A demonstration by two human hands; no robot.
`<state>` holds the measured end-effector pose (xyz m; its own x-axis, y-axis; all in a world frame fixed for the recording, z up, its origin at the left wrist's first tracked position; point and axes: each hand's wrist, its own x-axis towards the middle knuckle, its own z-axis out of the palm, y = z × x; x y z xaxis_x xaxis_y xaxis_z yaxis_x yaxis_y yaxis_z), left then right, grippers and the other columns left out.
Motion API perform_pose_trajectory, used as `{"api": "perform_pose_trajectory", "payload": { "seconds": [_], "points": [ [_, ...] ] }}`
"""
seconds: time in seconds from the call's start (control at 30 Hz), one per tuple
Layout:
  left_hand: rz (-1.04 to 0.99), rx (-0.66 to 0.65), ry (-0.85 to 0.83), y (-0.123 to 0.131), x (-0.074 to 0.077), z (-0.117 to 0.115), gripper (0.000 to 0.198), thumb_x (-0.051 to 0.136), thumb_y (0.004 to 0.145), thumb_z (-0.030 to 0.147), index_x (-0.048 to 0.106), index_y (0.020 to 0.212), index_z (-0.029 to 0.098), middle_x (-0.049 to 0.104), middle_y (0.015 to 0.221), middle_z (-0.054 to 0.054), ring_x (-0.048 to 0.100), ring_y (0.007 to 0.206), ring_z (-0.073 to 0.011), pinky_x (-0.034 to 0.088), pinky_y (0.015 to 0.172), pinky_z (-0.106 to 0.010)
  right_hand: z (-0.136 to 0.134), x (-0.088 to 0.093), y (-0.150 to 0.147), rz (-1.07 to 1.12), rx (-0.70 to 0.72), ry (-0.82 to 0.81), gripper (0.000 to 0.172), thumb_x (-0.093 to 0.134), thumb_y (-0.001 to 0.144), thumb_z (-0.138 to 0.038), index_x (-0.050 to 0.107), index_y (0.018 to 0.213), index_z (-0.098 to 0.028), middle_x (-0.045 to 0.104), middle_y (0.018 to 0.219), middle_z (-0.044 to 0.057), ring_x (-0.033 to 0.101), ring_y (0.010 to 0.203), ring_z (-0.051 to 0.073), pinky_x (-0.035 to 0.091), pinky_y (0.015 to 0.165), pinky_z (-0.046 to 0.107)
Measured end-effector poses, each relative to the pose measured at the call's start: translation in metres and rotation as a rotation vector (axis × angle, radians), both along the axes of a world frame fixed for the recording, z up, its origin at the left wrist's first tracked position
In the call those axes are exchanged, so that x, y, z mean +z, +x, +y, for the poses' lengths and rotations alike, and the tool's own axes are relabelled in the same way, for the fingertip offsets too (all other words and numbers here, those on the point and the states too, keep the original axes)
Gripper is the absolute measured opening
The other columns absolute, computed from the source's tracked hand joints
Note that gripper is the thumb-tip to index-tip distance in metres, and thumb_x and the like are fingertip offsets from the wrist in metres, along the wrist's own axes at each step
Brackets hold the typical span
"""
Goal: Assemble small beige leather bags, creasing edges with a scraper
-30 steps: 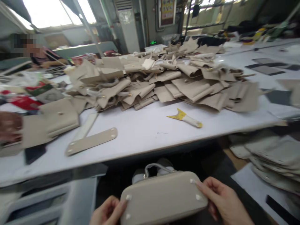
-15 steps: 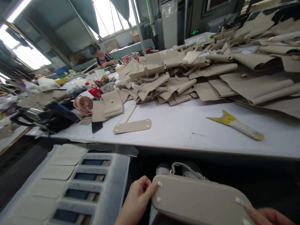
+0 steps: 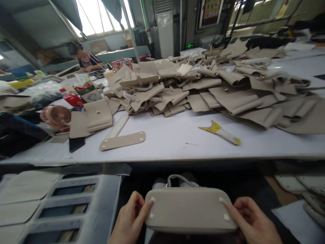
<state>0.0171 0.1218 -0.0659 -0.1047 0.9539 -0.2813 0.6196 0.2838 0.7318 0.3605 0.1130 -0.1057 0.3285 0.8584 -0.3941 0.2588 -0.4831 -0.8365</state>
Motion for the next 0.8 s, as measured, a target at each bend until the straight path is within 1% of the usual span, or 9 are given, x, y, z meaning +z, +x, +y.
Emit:
{"api": "perform_pose_trajectory", "payload": {
  "seconds": [0.07, 0.17, 0.23, 0.3, 0.4, 0.5, 0.57, 0.67, 0.8],
  "points": [
    [0.096, -0.057, 0.109, -0.003, -0.001, 0.000, 0.032, 0.052, 0.092, 0.051, 0.058, 0.093, 0.019, 0.055, 0.073, 0.002, 0.054, 0.063, -0.0137, 0.045, 0.059, -0.022, 0.002, 0.000, 0.003, -0.119, 0.036, 0.164, 0.052, 0.064, 0.076, -0.066, 0.061, 0.104, -0.022, 0.059, 0.070, -0.001, 0.057, 0.058, 0.015, 0.051, 0.055, 0.024],
    [0.354, -0.315, 0.381, -0.009, 0.001, 0.007, 0.037, 0.049, 0.096, 0.031, 0.053, 0.132, 0.029, 0.057, 0.130, -0.007, 0.060, 0.110, -0.0213, 0.051, 0.093, -0.032, 0.010, 0.006, 0.012, -0.372, 0.305, 0.386, 0.048, 0.053, 0.092, -0.046, 0.052, 0.137, -0.030, 0.062, 0.122, 0.008, 0.061, 0.106, 0.022, 0.052, 0.090, 0.033],
    [0.539, -0.572, 0.538, -0.013, 0.006, 0.015, 0.054, 0.048, 0.092, 0.016, 0.047, 0.140, 0.039, 0.036, 0.155, -0.003, 0.041, 0.137, -0.0272, 0.040, 0.110, -0.043, 0.018, 0.016, 0.018, -0.552, 0.615, 0.479, 0.046, 0.047, 0.095, -0.029, 0.050, 0.138, -0.041, 0.043, 0.151, 0.002, 0.041, 0.136, 0.028, 0.041, 0.107, 0.046],
    [0.678, -0.797, 0.611, -0.013, 0.014, 0.022, 0.069, 0.047, 0.083, 0.005, 0.045, 0.141, 0.043, 0.026, 0.161, 0.002, 0.027, 0.145, -0.0292, 0.029, 0.116, -0.051, 0.026, 0.031, 0.022, -0.709, 0.881, 0.529, 0.058, 0.048, 0.088, -0.012, 0.054, 0.135, -0.045, 0.035, 0.156, -0.005, 0.025, 0.146, 0.031, 0.032, 0.112, 0.055],
    [0.787, -0.961, 0.647, -0.004, 0.033, 0.027, 0.079, 0.046, 0.071, -0.001, 0.049, 0.138, 0.041, 0.025, 0.160, 0.006, 0.022, 0.147, -0.0264, 0.014, 0.120, -0.053, 0.033, 0.060, 0.016, -0.823, 1.057, 0.540, 0.070, 0.047, 0.073, 0.002, 0.061, 0.127, -0.040, 0.041, 0.153, -0.007, 0.022, 0.147, 0.031, 0.024, 0.115, 0.058],
    [0.794, -0.997, 0.684, 0.012, 0.049, 0.027, 0.070, 0.048, 0.066, 0.001, 0.059, 0.127, 0.031, 0.035, 0.157, 0.004, 0.026, 0.146, -0.0241, 0.001, 0.122, -0.049, 0.033, 0.079, -0.006, -0.834, 1.044, 0.556, 0.044, 0.050, 0.080, -0.006, 0.071, 0.110, -0.029, 0.054, 0.144, -0.002, 0.036, 0.141, 0.030, 0.020, 0.118, 0.056],
    [0.790, -0.958, 0.767, 0.025, 0.049, 0.026, 0.053, 0.052, 0.071, 0.008, 0.064, 0.119, 0.026, 0.041, 0.153, -0.001, 0.031, 0.144, -0.0260, -0.001, 0.122, -0.048, 0.033, 0.077, -0.025, -0.865, 1.027, 0.669, 0.035, 0.057, 0.087, -0.029, 0.066, 0.121, -0.023, 0.055, 0.143, 0.004, 0.044, 0.135, 0.033, 0.028, 0.115, 0.055],
    [0.828, -0.852, 1.037, 0.042, 0.022, 0.025, 0.046, 0.055, 0.085, 0.025, 0.058, 0.131, 0.020, 0.051, 0.146, -0.008, 0.046, 0.135, -0.0267, 0.003, 0.122, -0.042, 0.035, 0.049, -0.051, -1.034, 0.955, 1.034, 0.065, 0.061, 0.086, -0.052, 0.054, 0.135, -0.009, 0.060, 0.136, 0.012, 0.059, 0.119, 0.033, 0.045, 0.102, 0.044],
    [0.834, -0.672, 1.094, 0.055, -0.027, 0.025, 0.049, 0.049, 0.092, 0.014, 0.052, 0.138, 0.031, 0.067, 0.127, 0.002, 0.063, 0.114, -0.0182, 0.035, 0.112, -0.030, 0.041, 0.000, -0.065, -1.262, 0.788, 1.348, 0.032, 0.052, 0.097, -0.026, 0.062, 0.123, -0.012, 0.071, 0.121, 0.007, 0.069, 0.103, 0.021, 0.049, 0.093, 0.029]
  ]
}}
